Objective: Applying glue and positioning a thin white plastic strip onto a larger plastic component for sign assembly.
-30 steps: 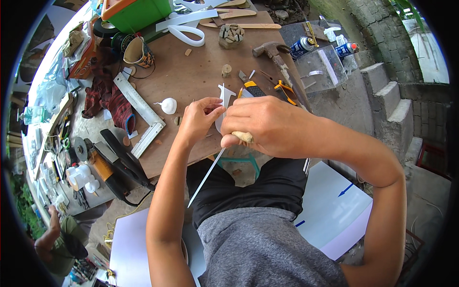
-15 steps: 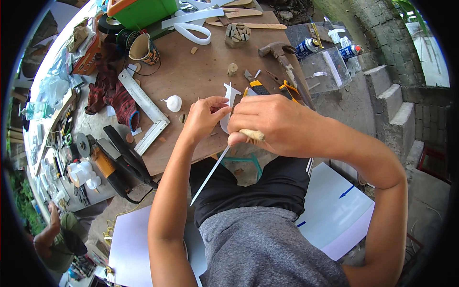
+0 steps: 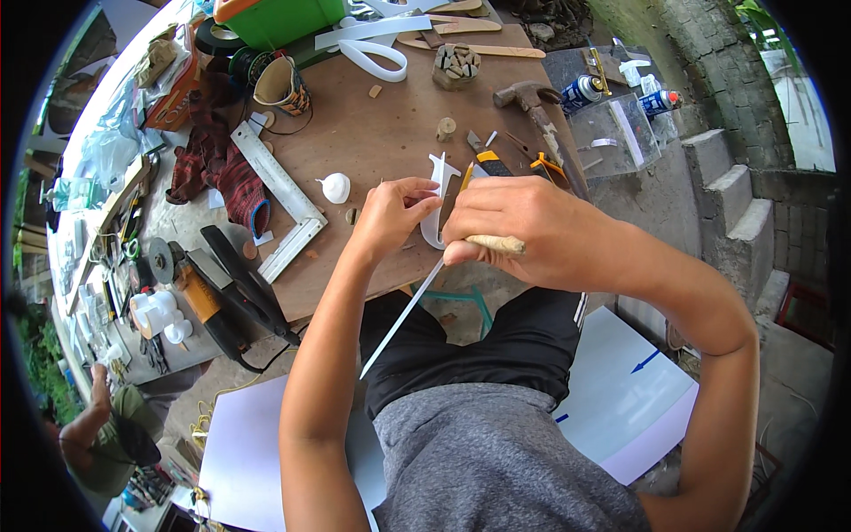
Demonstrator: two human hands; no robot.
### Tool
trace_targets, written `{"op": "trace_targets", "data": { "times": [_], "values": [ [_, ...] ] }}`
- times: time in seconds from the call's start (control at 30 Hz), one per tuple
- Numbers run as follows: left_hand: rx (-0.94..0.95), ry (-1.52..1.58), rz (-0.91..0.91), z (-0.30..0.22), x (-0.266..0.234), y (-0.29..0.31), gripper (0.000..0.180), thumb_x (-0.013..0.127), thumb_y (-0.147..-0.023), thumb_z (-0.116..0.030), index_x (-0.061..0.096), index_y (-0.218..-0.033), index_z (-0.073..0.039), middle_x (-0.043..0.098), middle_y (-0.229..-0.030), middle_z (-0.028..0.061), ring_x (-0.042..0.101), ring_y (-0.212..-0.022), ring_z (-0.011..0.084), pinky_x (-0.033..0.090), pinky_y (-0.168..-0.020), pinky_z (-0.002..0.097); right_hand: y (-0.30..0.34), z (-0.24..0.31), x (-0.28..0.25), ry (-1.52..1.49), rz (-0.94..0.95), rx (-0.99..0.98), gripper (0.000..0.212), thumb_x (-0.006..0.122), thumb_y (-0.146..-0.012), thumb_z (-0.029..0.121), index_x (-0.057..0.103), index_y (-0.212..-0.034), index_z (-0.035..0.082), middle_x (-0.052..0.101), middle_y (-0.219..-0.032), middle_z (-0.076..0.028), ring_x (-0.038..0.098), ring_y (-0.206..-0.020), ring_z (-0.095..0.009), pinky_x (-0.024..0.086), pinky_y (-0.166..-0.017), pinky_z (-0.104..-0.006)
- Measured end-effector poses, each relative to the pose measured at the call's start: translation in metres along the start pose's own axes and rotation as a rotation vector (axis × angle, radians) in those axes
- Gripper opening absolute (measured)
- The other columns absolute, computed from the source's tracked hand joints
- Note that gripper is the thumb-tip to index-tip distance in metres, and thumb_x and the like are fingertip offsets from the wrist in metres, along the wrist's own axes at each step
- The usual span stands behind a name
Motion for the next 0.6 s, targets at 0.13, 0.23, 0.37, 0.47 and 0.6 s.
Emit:
{"op": "trace_targets", "data": {
  "times": [0.13, 0.23, 0.37, 0.47, 0.6],
  "values": [
    [0.020, -0.001, -0.003, 0.003, 0.000, -0.001, 0.040, 0.076, -0.094, -0.021, 0.074, -0.126, 0.001, 0.079, -0.112, 0.0200, 0.077, -0.101, 0.0268, 0.059, -0.092, 0.0385, 0.000, 0.002, 0.002, -0.032, 0.050, 0.016, 0.015, 0.072, -0.090, 0.012, 0.063, -0.093, 0.002, 0.068, -0.089, -0.013, 0.067, -0.088, -0.031, 0.055, -0.081, -0.0413],
    [0.010, -0.007, 0.004, -0.001, -0.001, 0.000, 0.039, 0.076, -0.093, -0.021, 0.074, -0.126, 0.001, 0.079, -0.111, 0.0202, 0.077, -0.101, 0.0268, 0.059, -0.092, 0.0384, -0.002, 0.002, 0.000, -0.016, 0.020, 0.005, 0.015, 0.072, -0.091, 0.013, 0.063, -0.093, 0.002, 0.068, -0.089, -0.013, 0.067, -0.088, -0.031, 0.055, -0.080, -0.0412],
    [0.021, -0.012, 0.007, -0.002, -0.001, 0.001, 0.039, 0.076, -0.093, -0.021, 0.074, -0.125, 0.001, 0.079, -0.110, 0.0204, 0.077, -0.101, 0.0271, 0.059, -0.092, 0.0385, -0.002, 0.002, 0.000, -0.025, 0.008, 0.005, 0.016, 0.072, -0.092, 0.015, 0.063, -0.093, 0.002, 0.067, -0.088, -0.013, 0.067, -0.088, -0.031, 0.055, -0.080, -0.0414],
    [0.014, 0.007, 0.013, -0.001, 0.000, 0.000, 0.039, 0.077, -0.093, -0.020, 0.074, -0.125, 0.001, 0.079, -0.110, 0.0208, 0.077, -0.101, 0.0273, 0.059, -0.092, 0.0386, -0.002, 0.002, -0.001, -0.012, -0.003, -0.005, 0.017, 0.072, -0.091, 0.015, 0.063, -0.093, 0.002, 0.067, -0.089, -0.013, 0.067, -0.088, -0.032, 0.055, -0.080, -0.0417],
    [0.030, -0.040, 0.007, -0.008, -0.001, 0.001, 0.039, 0.077, -0.093, -0.020, 0.074, -0.126, 0.001, 0.079, -0.110, 0.0212, 0.077, -0.101, 0.0275, 0.059, -0.092, 0.0387, 0.000, 0.001, 0.003, -0.007, 0.027, -0.004, 0.016, 0.073, -0.090, 0.015, 0.063, -0.094, 0.002, 0.067, -0.088, -0.013, 0.067, -0.088, -0.031, 0.055, -0.079, -0.0415]
  ]
}}
Point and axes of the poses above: each hand's wrist, its own y-axis away from the middle knuckle, its own x-axis out of the palm, z = x × y, the point moved 6 cm from there along -y, towards the middle knuckle
